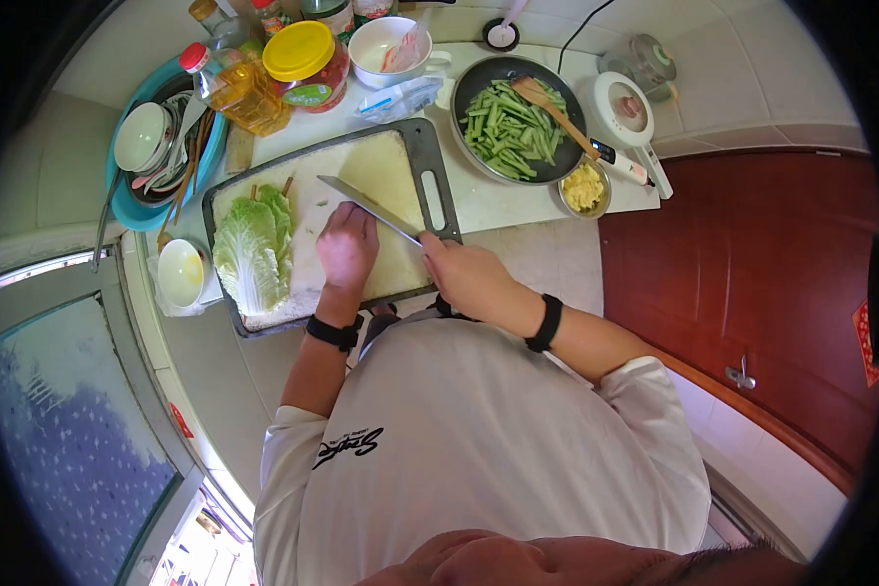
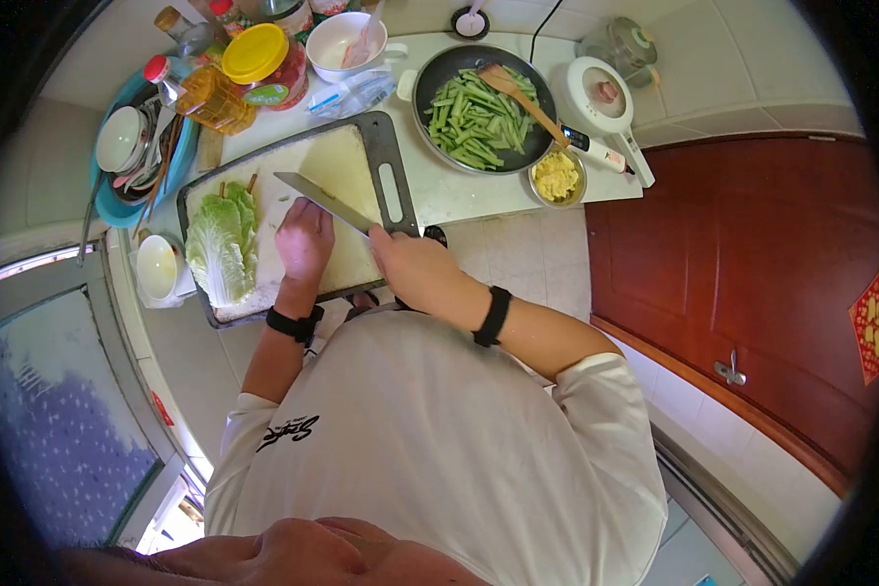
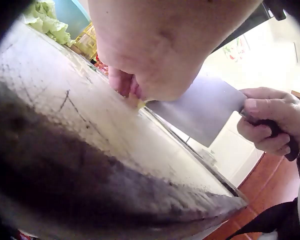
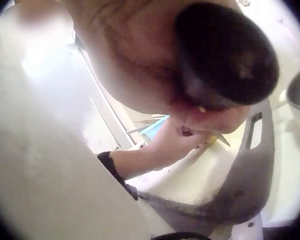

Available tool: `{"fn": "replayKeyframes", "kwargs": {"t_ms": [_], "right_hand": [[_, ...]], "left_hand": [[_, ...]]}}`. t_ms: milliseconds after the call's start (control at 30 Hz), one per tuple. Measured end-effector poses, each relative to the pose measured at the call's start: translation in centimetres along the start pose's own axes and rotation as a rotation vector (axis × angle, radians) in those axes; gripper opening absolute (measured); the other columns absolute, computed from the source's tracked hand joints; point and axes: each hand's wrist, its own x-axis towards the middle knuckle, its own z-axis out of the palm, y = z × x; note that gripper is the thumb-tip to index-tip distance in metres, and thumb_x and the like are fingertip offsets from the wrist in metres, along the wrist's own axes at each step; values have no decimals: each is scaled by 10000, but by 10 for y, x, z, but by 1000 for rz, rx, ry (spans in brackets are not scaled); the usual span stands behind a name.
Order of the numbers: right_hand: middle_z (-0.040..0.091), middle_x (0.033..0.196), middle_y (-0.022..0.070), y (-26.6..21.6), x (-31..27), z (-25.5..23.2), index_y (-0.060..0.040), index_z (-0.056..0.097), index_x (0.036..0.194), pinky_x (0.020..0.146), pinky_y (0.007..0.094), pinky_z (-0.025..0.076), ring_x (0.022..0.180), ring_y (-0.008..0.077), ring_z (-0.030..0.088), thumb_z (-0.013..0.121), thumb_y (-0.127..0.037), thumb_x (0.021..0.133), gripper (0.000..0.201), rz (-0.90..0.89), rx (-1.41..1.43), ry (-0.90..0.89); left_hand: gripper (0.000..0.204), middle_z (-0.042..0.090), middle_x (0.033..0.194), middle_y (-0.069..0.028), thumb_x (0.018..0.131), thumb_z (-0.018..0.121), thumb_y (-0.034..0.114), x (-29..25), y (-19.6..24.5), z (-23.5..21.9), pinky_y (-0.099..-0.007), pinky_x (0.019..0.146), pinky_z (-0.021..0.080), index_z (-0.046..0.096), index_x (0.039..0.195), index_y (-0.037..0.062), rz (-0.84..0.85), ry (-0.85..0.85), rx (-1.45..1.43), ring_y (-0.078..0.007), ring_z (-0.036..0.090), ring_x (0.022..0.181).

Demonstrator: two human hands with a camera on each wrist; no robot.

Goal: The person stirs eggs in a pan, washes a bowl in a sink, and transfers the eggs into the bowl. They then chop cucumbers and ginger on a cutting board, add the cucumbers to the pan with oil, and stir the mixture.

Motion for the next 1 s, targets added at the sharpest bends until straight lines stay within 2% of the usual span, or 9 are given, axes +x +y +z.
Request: {"fn": "replayKeyframes", "kwargs": {"t_ms": [133, 200, 533, 667, 800, 867, 1000], "right_hand": [[625, 785, 196, 5, 30, 16, -43, 466, 1141, 609, 530, 469, 701, 428, 614, 495, -195, 979, 224, -67, 2, 114], [626, 784, 198, 4, 33, 15, -44, 469, 1132, 610, 530, 469, 704, 429, 614, 495, -197, 979, 218, -94, 35, 154], [618, 796, 212, -6, -20, -16, -48, 453, 1104, 605, 534, 460, 697, 444, 597, 481, -190, 986, 186, -20, 49, 23], [614, 776, 208, -6, -21, -18, -44, 447, 1101, 602, 537, 456, 684, 443, 594, 475, -191, 988, 187, -5, 59, -7], [620, 777, 207, -1, 11, 4, -44, 452, 1101, 609, 534, 462, 694, 441, 601, 478, -202, 988, 196, 16, 4, -1], [627, 790, 210, -1, 30, 12, -43, 458, 1103, 610, 529, 468, 700, 432, 611, 486, -218, 987, 212, -63, 19, 72], [621, 738, 192, 1, 33, 12, -43, 480, 1043, 591, 525, 487, 675, 395, 635, 490, -225, 989, 190, -96, 50, 157]], "left_hand": [[45, 633, 822, -56, 789, 692, 82, -2, 0, -1, -359, 629, 540, 650, 774, 74, -9, -27, 44, -255, 651, 748], [44, 631, 825, -53, 794, 686, 78, 0, 2, -1, -356, 627, 540, 647, 775, 74, 6, 25, -32, -255, 652, 745], [30, 624, 827, -53, 795, 673, 61, -2, 0, 1, -360, 618, 538, 650, 789, 80, -5, 1, 28, -261, 651, 739], [43, 625, 825, -56, 796, 677, 62, -1, -1, 0, -364, 616, 538, 641, 777, 75, 19, 23, -10, -263, 650, 738], [54, 632, 825, -54, 809, 678, 68, -2, -4, 1, -363, 615, 538, 641, 772, 79, 29, 18, -11, -262, 650, 726], [55, 634, 822, -53, 812, 679, 71, -2, -5, 2, -362, 614, 538, 641, 774, 79, 25, 26, -13, -261, 649, 719], [65, 634, 813, -54, 815, 686, 77, -1, -2, 2, -361, 609, 534, 641, 769, 79, 8, 68, -67, -262, 647, 702]]}}
